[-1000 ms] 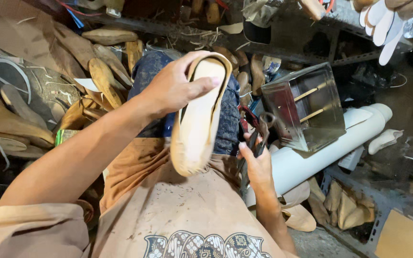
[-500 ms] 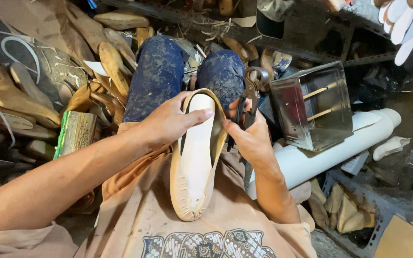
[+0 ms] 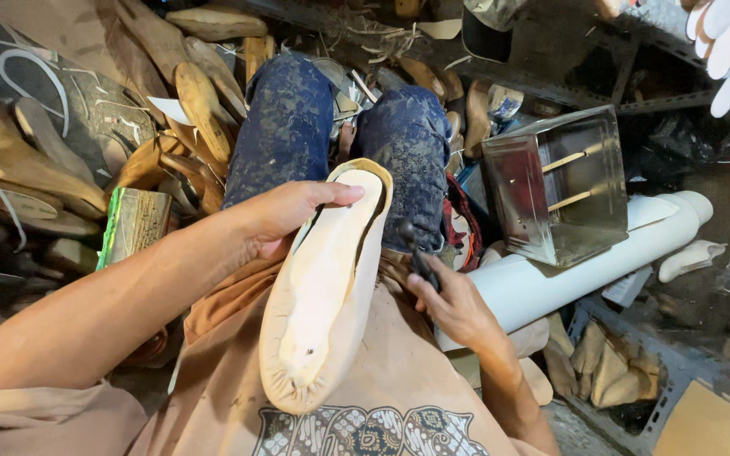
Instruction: The person uses pliers to pull and remove staples from the sole of a beige slip-on shoe. They then use a hammer to tap the shoe and a knife to scrape the sole, repeatedly turning the shoe to work on different areas.
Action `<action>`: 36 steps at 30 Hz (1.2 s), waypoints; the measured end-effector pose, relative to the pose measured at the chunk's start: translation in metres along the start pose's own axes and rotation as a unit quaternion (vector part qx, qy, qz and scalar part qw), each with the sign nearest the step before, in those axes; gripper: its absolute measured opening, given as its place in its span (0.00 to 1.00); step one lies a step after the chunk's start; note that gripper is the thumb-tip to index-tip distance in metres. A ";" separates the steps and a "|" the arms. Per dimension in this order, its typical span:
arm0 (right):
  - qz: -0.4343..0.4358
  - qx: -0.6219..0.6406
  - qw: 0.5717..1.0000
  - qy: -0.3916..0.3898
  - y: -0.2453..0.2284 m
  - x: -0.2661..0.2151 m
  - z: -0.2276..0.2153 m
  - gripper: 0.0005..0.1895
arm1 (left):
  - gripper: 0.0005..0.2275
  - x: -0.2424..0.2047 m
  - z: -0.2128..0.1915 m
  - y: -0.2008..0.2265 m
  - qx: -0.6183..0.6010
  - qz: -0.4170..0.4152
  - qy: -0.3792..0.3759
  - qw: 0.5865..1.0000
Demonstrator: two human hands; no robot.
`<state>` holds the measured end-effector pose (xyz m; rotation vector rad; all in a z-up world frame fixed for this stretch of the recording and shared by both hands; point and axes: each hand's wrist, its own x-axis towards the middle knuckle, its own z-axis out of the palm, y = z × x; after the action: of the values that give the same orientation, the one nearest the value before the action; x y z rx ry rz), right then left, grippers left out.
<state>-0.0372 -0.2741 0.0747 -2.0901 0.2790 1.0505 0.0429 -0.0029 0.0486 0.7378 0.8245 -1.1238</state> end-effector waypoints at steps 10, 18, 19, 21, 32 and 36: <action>-0.032 -0.128 0.991 -0.022 -0.048 -0.021 0.000 0.24 | 0.22 0.003 -0.006 0.007 -0.034 -0.010 0.011 0.999; -0.312 -0.236 0.870 0.301 -0.031 0.038 -0.082 0.07 | 0.30 -0.049 0.036 0.085 0.583 0.196 0.071 0.785; -0.329 -0.233 0.855 0.327 -0.047 0.054 -0.104 0.02 | 0.32 -0.041 0.042 0.081 0.684 0.251 0.089 0.679; -0.350 -0.234 0.834 0.356 -0.080 0.095 -0.143 0.08 | 0.33 -0.019 0.041 0.063 0.767 0.307 0.108 0.553; -0.442 -0.468 0.641 0.418 -0.231 0.288 -0.183 0.37 | 0.25 0.017 -0.114 -0.082 0.525 0.470 0.324 0.631; -0.443 -0.456 0.647 0.421 -0.251 0.307 -0.172 0.33 | 0.24 -0.022 -0.100 -0.065 0.494 0.576 0.309 0.573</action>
<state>0.3845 -0.1843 0.0400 -2.8921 -0.9952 -0.6191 -0.0429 0.0738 0.0113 2.2811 -0.0258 0.0886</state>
